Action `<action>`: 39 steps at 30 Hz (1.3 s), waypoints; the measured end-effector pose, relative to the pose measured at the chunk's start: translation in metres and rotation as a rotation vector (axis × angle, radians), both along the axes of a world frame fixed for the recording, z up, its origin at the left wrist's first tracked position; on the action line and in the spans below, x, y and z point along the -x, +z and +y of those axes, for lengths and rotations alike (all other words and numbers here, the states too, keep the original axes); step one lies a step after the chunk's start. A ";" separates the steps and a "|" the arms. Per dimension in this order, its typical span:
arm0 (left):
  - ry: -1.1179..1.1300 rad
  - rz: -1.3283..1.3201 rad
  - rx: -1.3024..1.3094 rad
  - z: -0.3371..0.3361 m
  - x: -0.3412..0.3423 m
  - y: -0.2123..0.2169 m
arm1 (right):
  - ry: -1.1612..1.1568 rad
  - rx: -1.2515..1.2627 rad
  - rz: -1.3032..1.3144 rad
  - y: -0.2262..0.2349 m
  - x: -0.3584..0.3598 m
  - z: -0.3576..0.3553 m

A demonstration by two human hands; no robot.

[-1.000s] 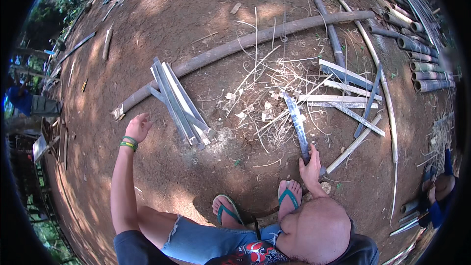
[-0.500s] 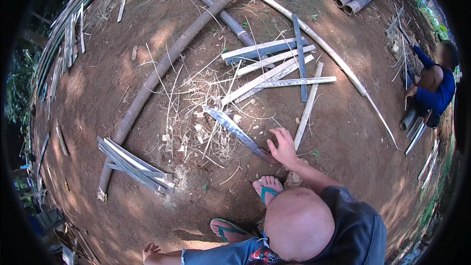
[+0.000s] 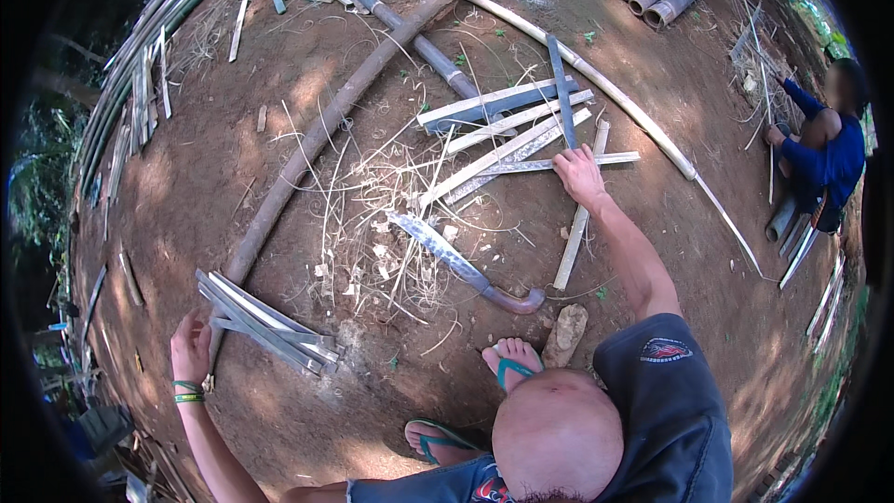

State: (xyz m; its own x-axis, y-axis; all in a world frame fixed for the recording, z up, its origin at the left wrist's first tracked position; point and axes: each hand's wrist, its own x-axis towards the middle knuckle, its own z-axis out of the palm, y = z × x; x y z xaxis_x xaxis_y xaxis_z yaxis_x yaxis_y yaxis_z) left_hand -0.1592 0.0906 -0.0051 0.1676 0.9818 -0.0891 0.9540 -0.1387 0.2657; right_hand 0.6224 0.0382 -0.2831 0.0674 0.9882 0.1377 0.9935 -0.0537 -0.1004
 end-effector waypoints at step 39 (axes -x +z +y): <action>0.841 -1.293 0.189 -0.221 -0.314 -0.180 | 0.274 0.114 0.949 0.102 0.297 -0.059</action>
State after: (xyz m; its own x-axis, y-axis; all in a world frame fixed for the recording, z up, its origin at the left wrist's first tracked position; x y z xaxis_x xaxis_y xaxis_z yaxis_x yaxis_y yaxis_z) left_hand 0.1550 -0.1304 -0.1848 -0.3489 0.8205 -0.4528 -0.1468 0.4293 0.8911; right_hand 0.3250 -0.0209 -0.1814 -0.1324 0.9900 0.0486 0.4834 0.1073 -0.8688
